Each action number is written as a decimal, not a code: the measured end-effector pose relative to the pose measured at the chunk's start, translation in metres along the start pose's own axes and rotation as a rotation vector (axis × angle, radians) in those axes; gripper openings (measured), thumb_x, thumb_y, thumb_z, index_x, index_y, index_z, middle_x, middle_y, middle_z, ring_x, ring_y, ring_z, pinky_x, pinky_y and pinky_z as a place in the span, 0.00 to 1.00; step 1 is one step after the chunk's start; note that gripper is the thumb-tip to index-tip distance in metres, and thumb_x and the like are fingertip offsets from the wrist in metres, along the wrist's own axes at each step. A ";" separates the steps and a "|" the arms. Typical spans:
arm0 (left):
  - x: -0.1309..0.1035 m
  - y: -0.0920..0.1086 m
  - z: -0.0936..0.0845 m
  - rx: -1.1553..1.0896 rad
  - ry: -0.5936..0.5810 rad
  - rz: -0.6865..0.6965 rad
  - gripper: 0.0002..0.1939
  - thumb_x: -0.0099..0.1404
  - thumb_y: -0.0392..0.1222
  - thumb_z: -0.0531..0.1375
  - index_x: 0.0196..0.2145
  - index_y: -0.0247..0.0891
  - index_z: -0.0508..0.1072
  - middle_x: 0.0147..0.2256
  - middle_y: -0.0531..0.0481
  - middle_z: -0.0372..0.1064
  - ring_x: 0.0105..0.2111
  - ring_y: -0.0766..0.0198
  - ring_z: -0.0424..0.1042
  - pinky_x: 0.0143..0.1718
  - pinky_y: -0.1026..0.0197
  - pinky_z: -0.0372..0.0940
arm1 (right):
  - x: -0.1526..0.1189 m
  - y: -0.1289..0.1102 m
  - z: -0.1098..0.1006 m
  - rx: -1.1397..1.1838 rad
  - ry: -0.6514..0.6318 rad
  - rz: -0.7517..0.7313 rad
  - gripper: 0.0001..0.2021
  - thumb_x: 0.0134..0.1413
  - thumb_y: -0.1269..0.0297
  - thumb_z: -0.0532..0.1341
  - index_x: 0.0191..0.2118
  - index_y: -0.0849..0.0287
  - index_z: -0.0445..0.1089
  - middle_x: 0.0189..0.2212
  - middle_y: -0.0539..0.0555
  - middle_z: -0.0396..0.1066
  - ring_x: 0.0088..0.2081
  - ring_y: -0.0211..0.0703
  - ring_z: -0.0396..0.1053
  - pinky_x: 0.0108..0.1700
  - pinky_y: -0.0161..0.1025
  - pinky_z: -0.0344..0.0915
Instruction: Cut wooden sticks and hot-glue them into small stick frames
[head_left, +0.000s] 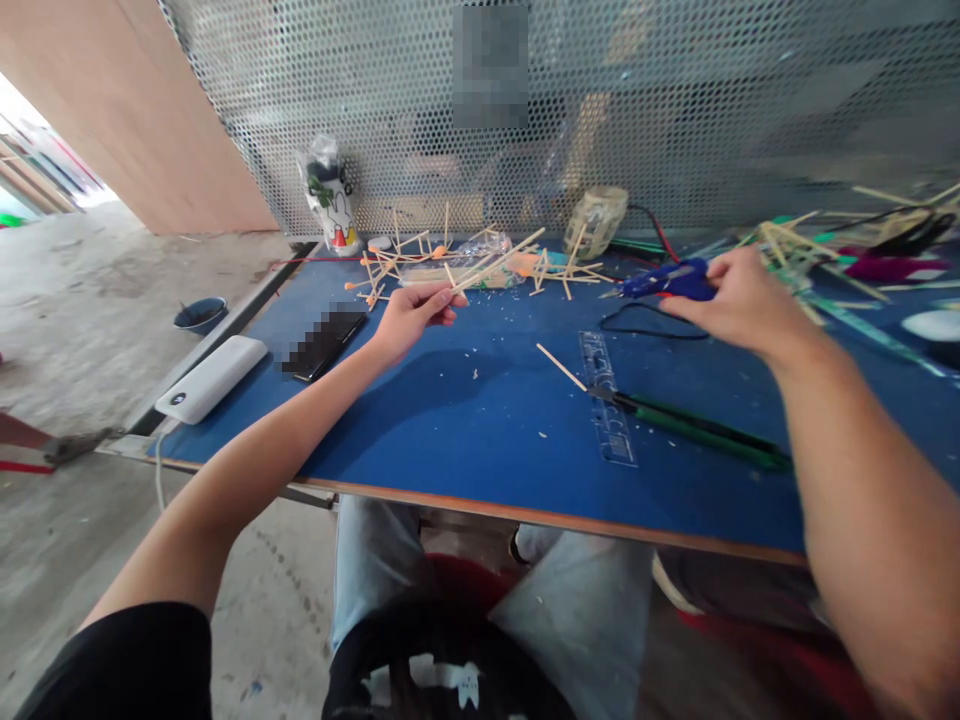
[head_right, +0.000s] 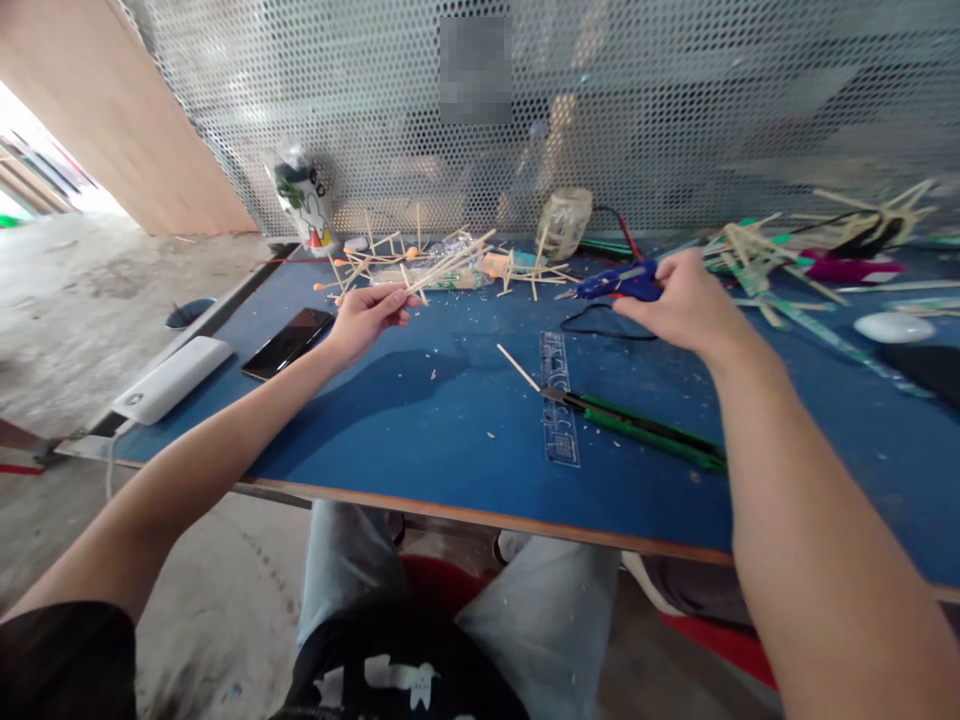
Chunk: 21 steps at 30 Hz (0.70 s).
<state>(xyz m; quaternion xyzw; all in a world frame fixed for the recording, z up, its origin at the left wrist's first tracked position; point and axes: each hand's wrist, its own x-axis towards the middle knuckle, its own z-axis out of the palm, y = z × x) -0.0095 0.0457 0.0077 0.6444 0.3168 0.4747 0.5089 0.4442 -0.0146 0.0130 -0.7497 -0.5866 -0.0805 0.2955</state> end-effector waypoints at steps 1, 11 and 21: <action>-0.001 0.002 0.002 -0.066 -0.020 -0.043 0.13 0.73 0.45 0.69 0.48 0.33 0.84 0.44 0.42 0.84 0.32 0.73 0.76 0.39 0.66 0.75 | -0.002 -0.005 -0.002 0.068 -0.015 0.048 0.29 0.45 0.56 0.79 0.46 0.54 0.63 0.32 0.46 0.66 0.29 0.38 0.62 0.38 0.43 0.62; -0.008 0.014 0.009 -0.250 -0.105 -0.182 0.06 0.71 0.37 0.68 0.44 0.32 0.83 0.40 0.45 0.84 0.27 0.74 0.72 0.33 0.67 0.69 | 0.001 -0.002 0.004 0.194 -0.003 0.048 0.43 0.38 0.64 0.80 0.53 0.51 0.51 0.48 0.58 0.67 0.35 0.41 0.64 0.41 0.46 0.62; -0.003 0.006 -0.003 -0.265 -0.190 -0.120 0.10 0.67 0.44 0.71 0.35 0.36 0.76 0.31 0.54 0.71 0.26 0.72 0.69 0.33 0.66 0.68 | -0.011 -0.030 -0.012 0.159 0.084 0.004 0.37 0.42 0.70 0.80 0.53 0.55 0.59 0.50 0.67 0.76 0.52 0.57 0.78 0.49 0.49 0.69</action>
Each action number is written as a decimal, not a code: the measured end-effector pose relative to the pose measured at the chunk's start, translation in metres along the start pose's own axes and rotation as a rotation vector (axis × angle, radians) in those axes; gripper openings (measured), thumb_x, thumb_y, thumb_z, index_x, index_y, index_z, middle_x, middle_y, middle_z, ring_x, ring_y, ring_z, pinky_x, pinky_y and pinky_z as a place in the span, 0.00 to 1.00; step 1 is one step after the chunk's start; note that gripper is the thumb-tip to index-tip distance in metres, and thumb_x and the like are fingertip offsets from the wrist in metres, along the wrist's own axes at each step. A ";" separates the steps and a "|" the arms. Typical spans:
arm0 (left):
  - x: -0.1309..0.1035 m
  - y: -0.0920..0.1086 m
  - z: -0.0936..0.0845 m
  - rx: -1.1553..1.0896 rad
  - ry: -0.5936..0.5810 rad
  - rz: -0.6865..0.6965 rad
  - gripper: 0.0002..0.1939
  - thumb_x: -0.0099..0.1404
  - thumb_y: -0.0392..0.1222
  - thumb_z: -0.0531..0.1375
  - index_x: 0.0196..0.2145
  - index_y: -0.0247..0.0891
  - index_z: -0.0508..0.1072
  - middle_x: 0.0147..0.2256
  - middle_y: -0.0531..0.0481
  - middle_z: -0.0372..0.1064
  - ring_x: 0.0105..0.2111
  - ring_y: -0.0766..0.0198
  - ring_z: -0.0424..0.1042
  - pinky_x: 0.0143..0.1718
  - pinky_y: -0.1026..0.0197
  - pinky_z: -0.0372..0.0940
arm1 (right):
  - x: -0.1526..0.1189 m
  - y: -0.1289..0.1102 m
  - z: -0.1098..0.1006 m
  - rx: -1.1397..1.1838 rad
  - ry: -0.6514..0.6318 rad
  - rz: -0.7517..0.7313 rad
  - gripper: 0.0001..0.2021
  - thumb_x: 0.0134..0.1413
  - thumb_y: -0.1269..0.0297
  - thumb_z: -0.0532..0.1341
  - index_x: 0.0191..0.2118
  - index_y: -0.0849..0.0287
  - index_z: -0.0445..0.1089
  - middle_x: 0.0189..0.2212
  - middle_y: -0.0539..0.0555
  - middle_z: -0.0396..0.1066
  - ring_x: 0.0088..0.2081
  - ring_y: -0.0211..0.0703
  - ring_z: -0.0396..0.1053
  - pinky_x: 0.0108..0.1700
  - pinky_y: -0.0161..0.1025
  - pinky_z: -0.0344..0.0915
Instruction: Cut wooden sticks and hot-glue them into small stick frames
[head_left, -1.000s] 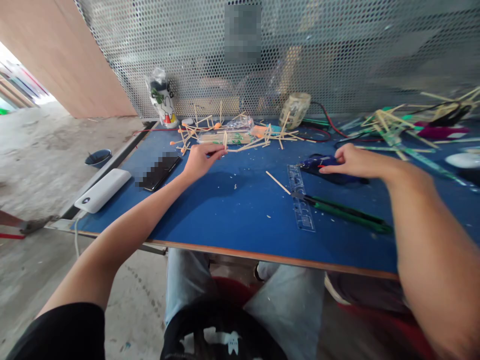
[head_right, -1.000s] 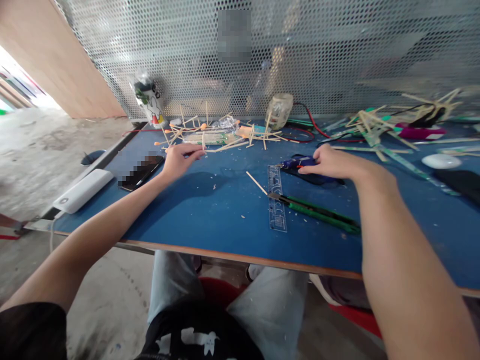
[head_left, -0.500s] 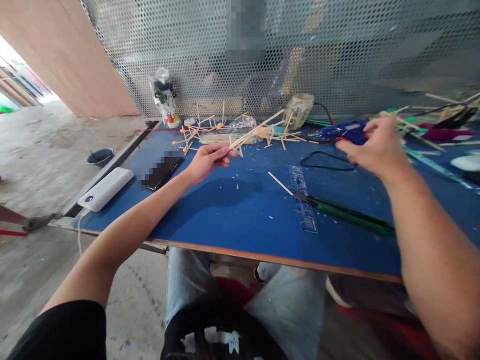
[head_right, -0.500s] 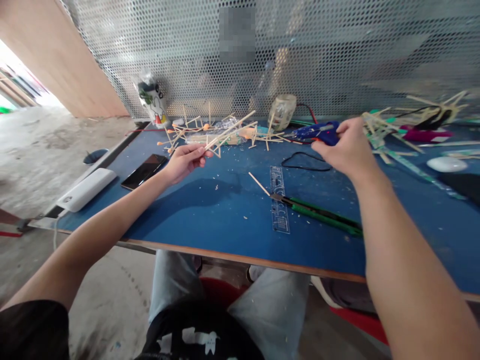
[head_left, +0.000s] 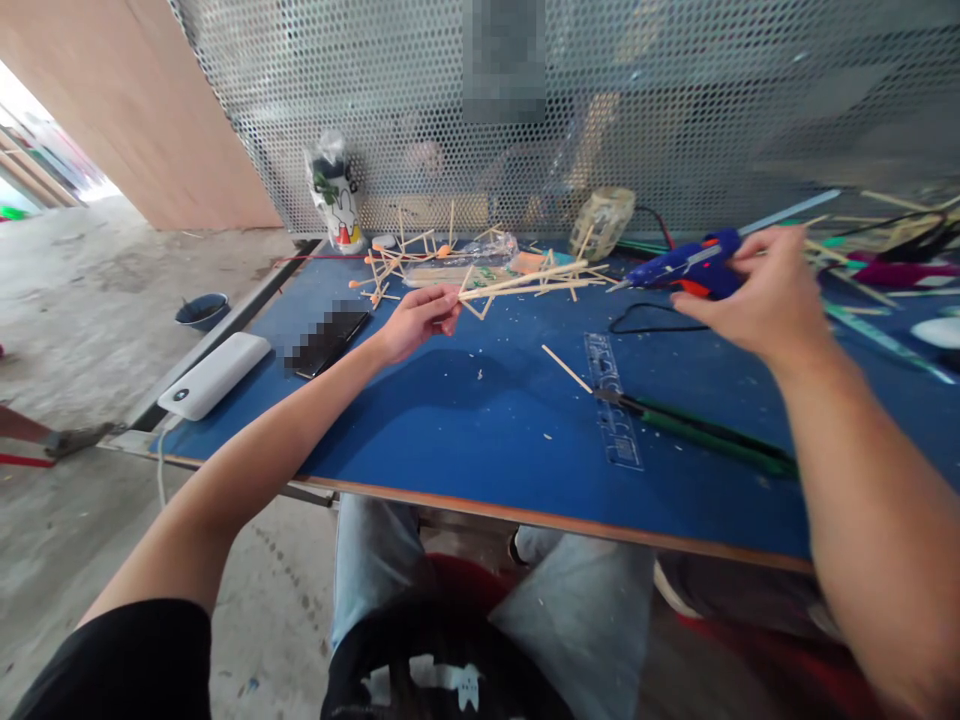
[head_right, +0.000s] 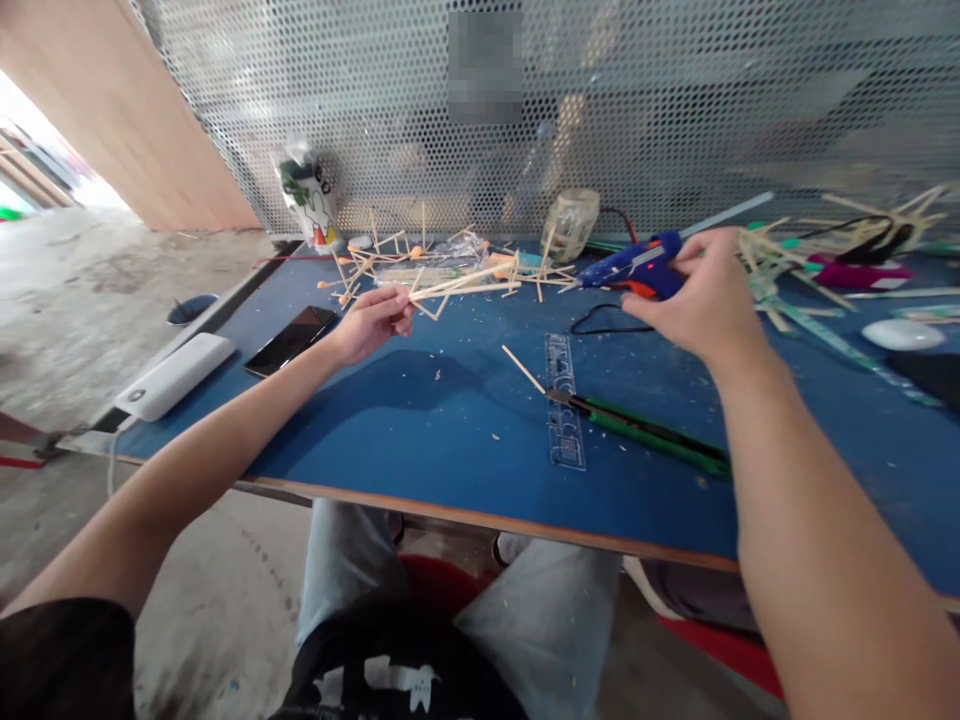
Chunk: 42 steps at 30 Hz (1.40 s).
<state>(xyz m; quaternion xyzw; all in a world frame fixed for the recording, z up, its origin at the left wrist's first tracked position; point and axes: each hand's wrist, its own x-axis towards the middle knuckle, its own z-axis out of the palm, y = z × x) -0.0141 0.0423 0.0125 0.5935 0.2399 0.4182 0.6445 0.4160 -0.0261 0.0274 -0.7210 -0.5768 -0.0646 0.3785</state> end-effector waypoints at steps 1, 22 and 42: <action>0.000 0.000 -0.002 0.036 -0.022 0.014 0.12 0.66 0.46 0.72 0.36 0.36 0.77 0.32 0.54 0.73 0.27 0.72 0.70 0.34 0.65 0.69 | -0.001 -0.002 -0.001 0.005 0.028 0.009 0.35 0.43 0.70 0.80 0.53 0.55 0.61 0.48 0.66 0.78 0.51 0.56 0.79 0.49 0.49 0.70; -0.001 -0.020 -0.008 0.342 -0.457 -0.068 0.16 0.66 0.49 0.75 0.45 0.35 0.87 0.39 0.41 0.84 0.37 0.64 0.82 0.44 0.61 0.77 | -0.005 -0.024 0.003 0.235 0.198 -0.158 0.15 0.33 0.57 0.73 0.25 0.54 0.68 0.22 0.50 0.64 0.27 0.41 0.60 0.29 0.44 0.58; -0.002 -0.016 0.008 0.375 -0.362 -0.137 0.20 0.65 0.43 0.73 0.53 0.35 0.81 0.34 0.46 0.82 0.32 0.65 0.81 0.37 0.64 0.76 | -0.038 -0.057 0.017 0.175 -0.296 -0.532 0.18 0.47 0.48 0.69 0.39 0.56 0.77 0.26 0.53 0.73 0.26 0.44 0.66 0.33 0.45 0.64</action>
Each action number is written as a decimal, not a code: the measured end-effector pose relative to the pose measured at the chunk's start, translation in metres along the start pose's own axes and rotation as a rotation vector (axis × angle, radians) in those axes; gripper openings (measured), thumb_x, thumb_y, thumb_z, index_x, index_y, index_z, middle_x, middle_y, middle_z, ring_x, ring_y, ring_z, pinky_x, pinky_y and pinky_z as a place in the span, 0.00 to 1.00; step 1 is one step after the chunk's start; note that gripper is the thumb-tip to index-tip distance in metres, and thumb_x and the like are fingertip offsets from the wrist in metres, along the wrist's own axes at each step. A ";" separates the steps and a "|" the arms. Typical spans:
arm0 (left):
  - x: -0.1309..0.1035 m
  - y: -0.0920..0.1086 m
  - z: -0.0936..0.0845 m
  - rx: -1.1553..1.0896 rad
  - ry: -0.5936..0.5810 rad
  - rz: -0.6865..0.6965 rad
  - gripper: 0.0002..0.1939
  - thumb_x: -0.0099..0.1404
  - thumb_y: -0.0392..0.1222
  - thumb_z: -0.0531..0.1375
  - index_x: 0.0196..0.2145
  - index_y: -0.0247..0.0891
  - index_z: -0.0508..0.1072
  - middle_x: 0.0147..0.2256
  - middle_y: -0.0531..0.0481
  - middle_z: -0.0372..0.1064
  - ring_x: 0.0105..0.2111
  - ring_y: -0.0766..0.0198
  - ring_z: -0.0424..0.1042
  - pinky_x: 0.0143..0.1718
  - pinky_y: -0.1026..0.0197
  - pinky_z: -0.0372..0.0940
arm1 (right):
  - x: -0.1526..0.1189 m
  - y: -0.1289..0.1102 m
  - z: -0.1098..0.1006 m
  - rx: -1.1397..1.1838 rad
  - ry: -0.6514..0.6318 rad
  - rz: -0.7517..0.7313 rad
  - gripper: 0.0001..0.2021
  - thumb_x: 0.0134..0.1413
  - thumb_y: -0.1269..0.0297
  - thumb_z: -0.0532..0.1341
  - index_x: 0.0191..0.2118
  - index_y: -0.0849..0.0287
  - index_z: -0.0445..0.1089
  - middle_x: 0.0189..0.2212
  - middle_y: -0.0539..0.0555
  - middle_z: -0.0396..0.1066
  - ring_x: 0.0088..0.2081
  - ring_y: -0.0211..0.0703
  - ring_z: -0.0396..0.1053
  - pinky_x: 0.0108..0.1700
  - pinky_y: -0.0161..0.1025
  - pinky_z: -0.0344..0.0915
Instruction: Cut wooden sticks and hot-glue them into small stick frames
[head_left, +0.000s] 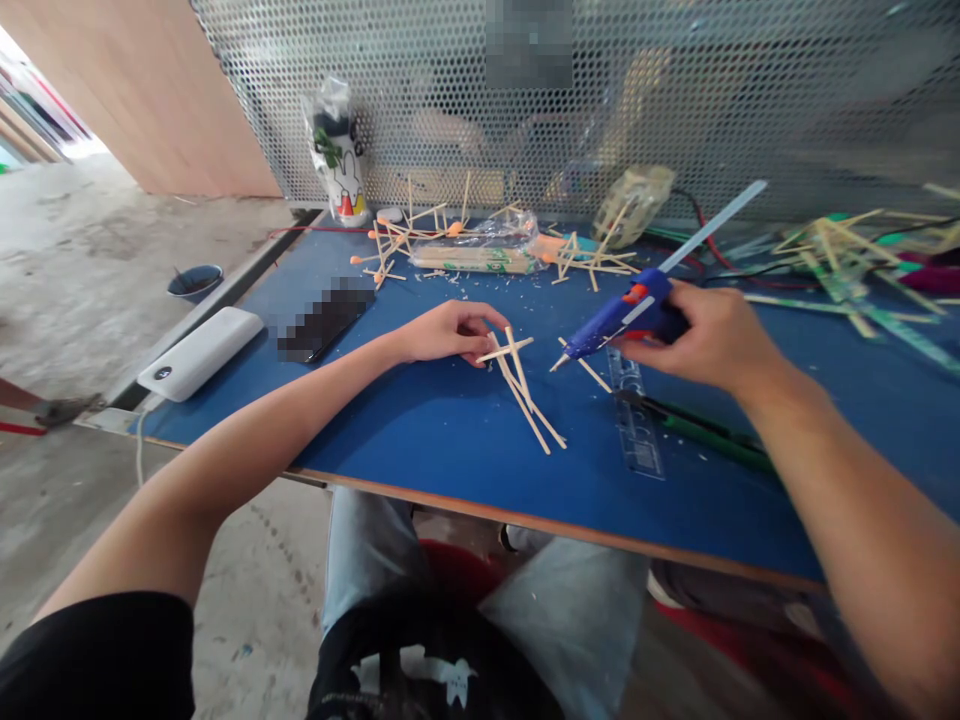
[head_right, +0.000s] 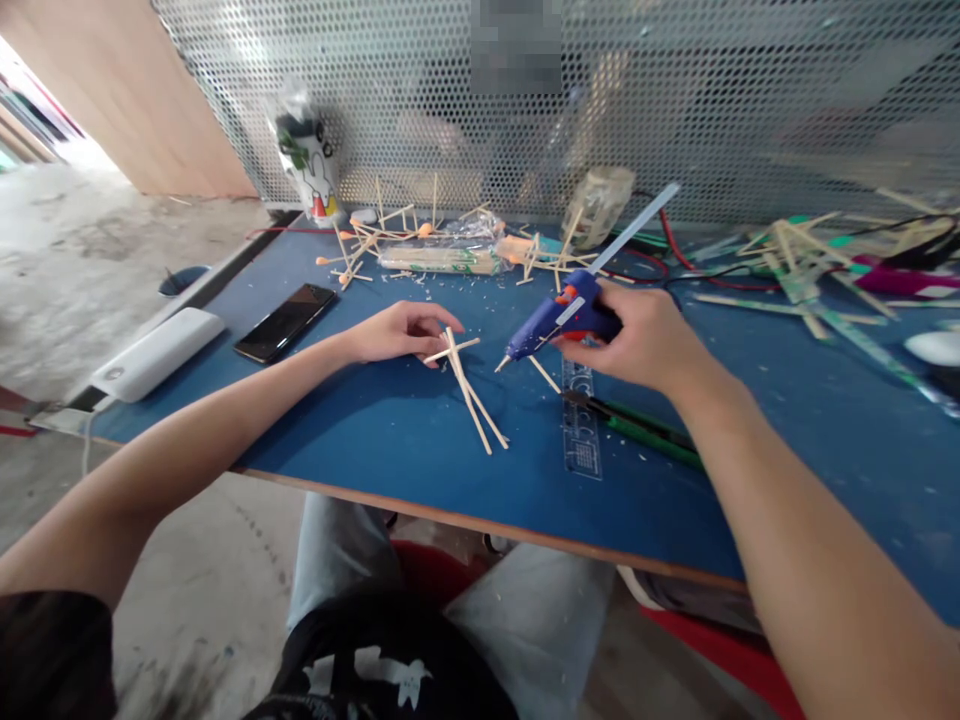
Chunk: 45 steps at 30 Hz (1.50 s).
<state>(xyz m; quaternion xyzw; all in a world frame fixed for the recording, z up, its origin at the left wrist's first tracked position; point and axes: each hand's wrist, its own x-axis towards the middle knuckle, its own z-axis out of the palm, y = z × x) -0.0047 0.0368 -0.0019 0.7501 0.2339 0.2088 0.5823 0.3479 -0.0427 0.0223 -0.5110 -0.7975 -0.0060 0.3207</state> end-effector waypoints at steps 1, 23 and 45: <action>0.000 0.000 0.000 0.009 0.005 -0.006 0.19 0.65 0.42 0.73 0.52 0.34 0.81 0.34 0.46 0.82 0.31 0.66 0.81 0.36 0.65 0.75 | 0.000 0.000 0.001 0.007 -0.014 -0.009 0.18 0.47 0.49 0.68 0.39 0.56 0.76 0.26 0.52 0.73 0.26 0.43 0.66 0.32 0.44 0.63; 0.001 0.009 0.015 0.028 0.170 -0.112 0.05 0.65 0.34 0.69 0.37 0.30 0.85 0.27 0.47 0.79 0.25 0.71 0.76 0.30 0.68 0.75 | 0.001 -0.011 0.015 -0.064 -0.138 0.051 0.15 0.44 0.47 0.65 0.22 0.51 0.66 0.19 0.53 0.69 0.26 0.51 0.71 0.34 0.48 0.63; 0.006 0.001 0.018 0.012 0.218 -0.145 0.07 0.64 0.36 0.69 0.38 0.31 0.86 0.31 0.42 0.82 0.26 0.65 0.80 0.33 0.62 0.79 | 0.000 -0.013 0.033 -0.155 -0.243 0.047 0.12 0.47 0.53 0.63 0.22 0.52 0.63 0.18 0.54 0.68 0.24 0.49 0.68 0.32 0.46 0.62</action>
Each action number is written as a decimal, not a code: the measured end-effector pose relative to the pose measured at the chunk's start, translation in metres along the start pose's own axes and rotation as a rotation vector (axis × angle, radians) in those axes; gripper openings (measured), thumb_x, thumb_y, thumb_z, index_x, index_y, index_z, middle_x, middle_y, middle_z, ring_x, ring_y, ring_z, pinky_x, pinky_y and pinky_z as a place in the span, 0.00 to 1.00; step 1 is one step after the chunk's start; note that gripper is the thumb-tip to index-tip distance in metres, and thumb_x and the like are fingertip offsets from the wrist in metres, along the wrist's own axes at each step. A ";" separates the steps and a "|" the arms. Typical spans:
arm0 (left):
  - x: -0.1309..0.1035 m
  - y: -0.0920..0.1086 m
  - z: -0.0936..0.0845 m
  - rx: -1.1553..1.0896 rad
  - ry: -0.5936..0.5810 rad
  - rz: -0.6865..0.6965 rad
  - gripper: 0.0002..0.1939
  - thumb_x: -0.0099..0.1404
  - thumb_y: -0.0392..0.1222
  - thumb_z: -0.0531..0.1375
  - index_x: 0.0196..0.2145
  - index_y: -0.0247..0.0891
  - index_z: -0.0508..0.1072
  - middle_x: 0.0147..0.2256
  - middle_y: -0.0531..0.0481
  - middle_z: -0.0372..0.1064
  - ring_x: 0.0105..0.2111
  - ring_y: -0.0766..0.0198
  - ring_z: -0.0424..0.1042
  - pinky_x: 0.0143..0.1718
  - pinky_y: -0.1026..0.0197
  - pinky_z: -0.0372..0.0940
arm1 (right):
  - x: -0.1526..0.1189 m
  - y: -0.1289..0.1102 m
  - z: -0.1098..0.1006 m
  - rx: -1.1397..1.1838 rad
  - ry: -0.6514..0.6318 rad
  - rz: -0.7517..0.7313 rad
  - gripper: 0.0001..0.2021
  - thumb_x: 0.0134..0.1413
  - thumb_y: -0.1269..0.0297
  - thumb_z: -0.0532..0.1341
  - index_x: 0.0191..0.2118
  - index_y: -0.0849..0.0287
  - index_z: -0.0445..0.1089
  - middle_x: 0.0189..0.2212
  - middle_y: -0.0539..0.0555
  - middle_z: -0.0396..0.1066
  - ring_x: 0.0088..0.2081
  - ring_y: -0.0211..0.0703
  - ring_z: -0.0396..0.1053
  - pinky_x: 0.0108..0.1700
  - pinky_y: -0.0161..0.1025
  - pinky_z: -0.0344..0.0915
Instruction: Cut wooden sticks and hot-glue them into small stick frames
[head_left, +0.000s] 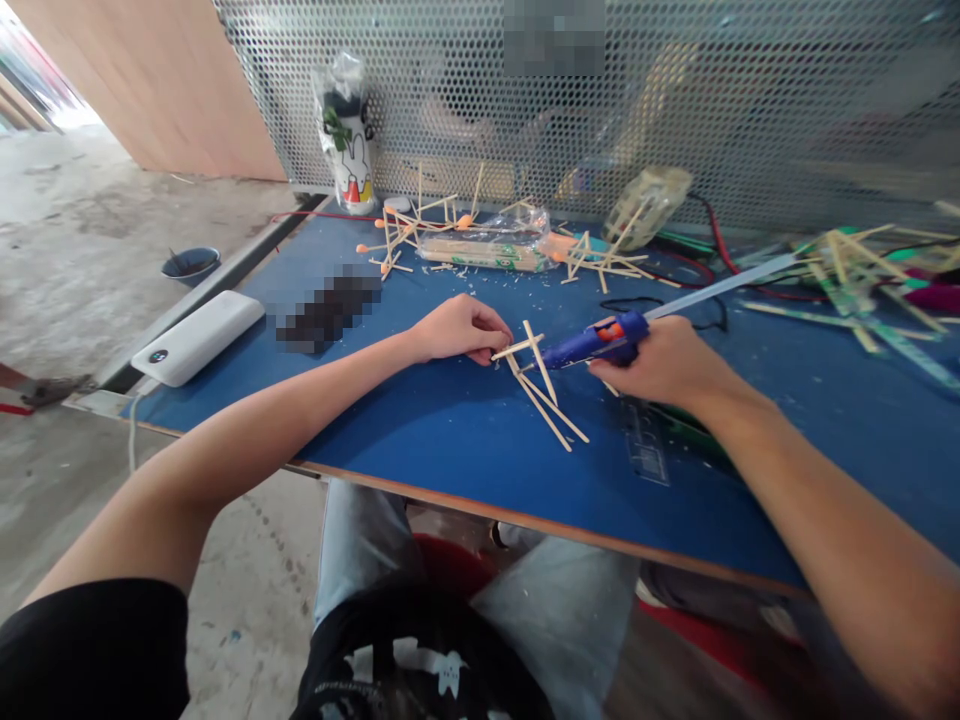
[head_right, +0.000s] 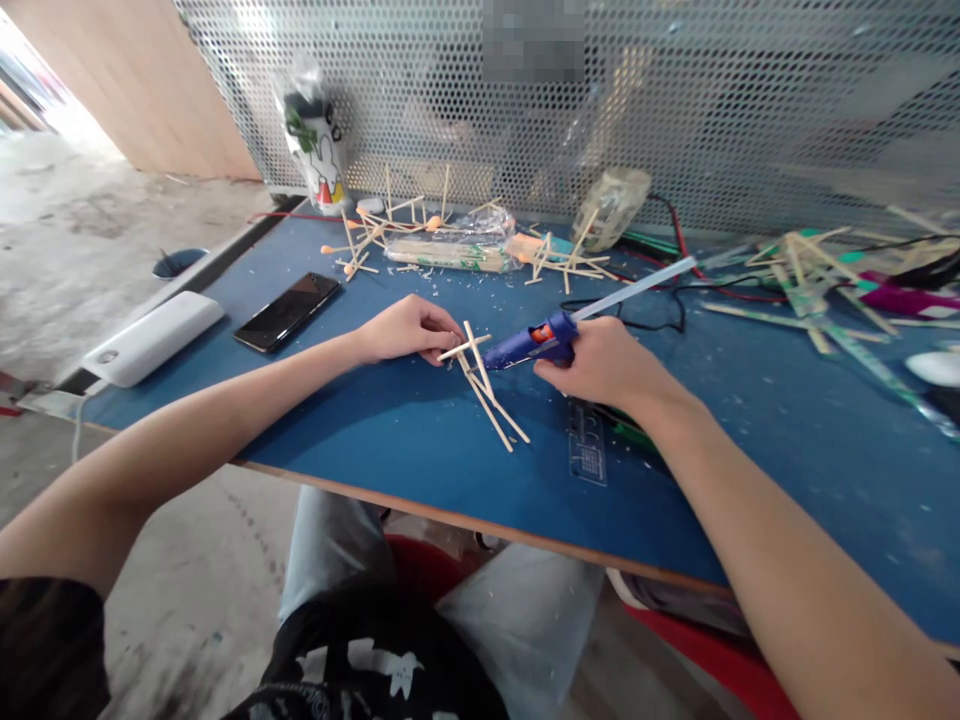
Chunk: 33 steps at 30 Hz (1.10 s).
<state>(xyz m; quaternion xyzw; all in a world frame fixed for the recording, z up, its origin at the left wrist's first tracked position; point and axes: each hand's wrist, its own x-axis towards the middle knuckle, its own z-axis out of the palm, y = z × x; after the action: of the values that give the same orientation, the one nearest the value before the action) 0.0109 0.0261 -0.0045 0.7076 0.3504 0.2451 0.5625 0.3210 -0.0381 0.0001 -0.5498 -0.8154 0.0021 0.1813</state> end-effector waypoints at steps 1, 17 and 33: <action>0.000 0.000 0.000 0.001 -0.002 0.005 0.06 0.64 0.36 0.69 0.37 0.31 0.86 0.31 0.42 0.82 0.26 0.65 0.80 0.33 0.62 0.79 | 0.000 0.002 0.000 -0.015 -0.003 -0.013 0.12 0.48 0.53 0.63 0.23 0.52 0.66 0.18 0.54 0.69 0.24 0.49 0.68 0.32 0.46 0.62; -0.006 0.010 0.004 0.044 0.013 -0.034 0.11 0.63 0.36 0.67 0.41 0.30 0.86 0.32 0.45 0.83 0.28 0.68 0.81 0.35 0.66 0.78 | -0.005 0.000 -0.002 -0.112 -0.011 -0.132 0.25 0.57 0.56 0.60 0.55 0.56 0.84 0.21 0.52 0.74 0.24 0.48 0.71 0.33 0.44 0.66; -0.003 0.006 0.002 0.038 0.011 -0.005 0.10 0.63 0.38 0.67 0.39 0.30 0.86 0.31 0.44 0.83 0.27 0.67 0.81 0.33 0.66 0.78 | -0.005 -0.001 -0.006 -0.065 -0.006 -0.104 0.24 0.56 0.54 0.61 0.54 0.53 0.84 0.21 0.52 0.73 0.24 0.50 0.71 0.34 0.47 0.68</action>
<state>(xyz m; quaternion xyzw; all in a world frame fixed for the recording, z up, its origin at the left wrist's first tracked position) 0.0121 0.0215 0.0010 0.7160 0.3601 0.2408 0.5474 0.3233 -0.0445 0.0044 -0.5121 -0.8431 -0.0322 0.1610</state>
